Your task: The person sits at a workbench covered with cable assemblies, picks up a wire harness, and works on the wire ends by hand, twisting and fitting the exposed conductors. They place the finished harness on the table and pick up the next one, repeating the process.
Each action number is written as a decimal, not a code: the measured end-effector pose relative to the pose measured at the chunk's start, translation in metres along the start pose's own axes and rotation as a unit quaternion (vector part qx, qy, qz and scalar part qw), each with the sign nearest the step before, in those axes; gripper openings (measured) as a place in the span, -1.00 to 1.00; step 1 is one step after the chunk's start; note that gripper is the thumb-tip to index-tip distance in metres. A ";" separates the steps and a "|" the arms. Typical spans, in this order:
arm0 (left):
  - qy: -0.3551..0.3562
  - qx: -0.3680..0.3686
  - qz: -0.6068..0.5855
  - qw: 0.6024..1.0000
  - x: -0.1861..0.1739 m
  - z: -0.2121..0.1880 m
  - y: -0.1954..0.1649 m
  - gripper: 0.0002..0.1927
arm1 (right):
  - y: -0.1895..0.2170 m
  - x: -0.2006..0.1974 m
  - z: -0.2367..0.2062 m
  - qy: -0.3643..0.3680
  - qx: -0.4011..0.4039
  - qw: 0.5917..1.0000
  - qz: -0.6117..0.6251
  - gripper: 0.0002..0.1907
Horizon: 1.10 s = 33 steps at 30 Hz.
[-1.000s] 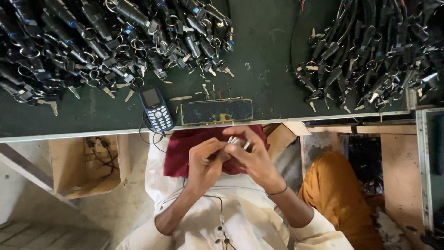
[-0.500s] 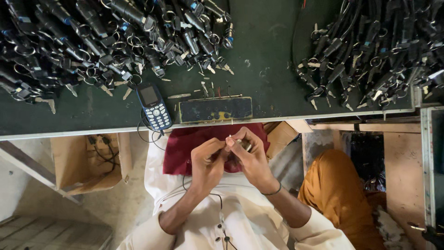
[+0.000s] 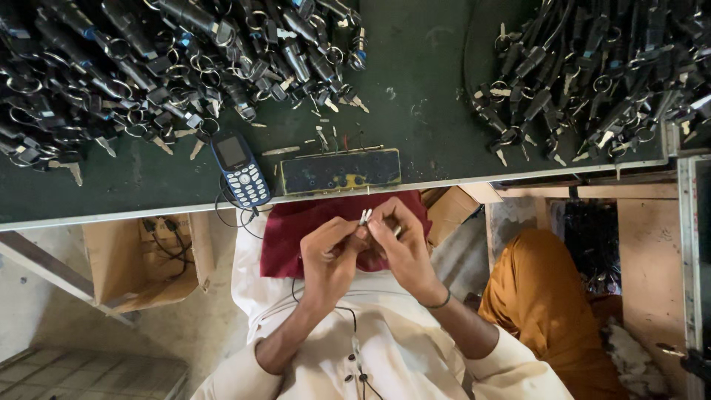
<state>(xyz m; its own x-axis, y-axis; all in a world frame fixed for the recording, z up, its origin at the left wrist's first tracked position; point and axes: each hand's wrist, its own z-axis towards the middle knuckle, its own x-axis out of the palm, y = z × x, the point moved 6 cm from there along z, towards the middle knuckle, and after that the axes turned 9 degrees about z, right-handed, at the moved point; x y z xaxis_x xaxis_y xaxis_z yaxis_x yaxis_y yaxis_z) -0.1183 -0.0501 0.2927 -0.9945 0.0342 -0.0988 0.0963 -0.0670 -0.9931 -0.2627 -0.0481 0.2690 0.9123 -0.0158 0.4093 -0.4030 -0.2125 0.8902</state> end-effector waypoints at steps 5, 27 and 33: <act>0.024 0.015 0.045 0.999 -0.004 0.005 -0.007 -0.92 | 0.001 0.000 0.002 -0.022 0.053 0.998 0.015 -0.89; 0.000 -0.005 0.053 0.999 -0.003 0.000 0.000 -0.89 | 0.000 0.007 -0.001 -0.002 0.064 0.997 0.044 -0.82; -0.021 -0.036 0.052 0.998 -0.009 -0.004 0.017 -0.92 | -0.003 0.014 -0.005 0.067 0.201 0.972 0.105 -0.81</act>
<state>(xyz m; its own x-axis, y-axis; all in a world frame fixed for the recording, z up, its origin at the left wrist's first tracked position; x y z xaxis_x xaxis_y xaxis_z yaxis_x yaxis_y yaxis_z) -0.1079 -0.0474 0.2763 -0.9796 -0.0120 -0.2007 0.2006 0.0029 -0.9797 -0.2489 -0.0424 0.2731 0.7849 0.0210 0.6193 -0.4939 -0.5823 0.6457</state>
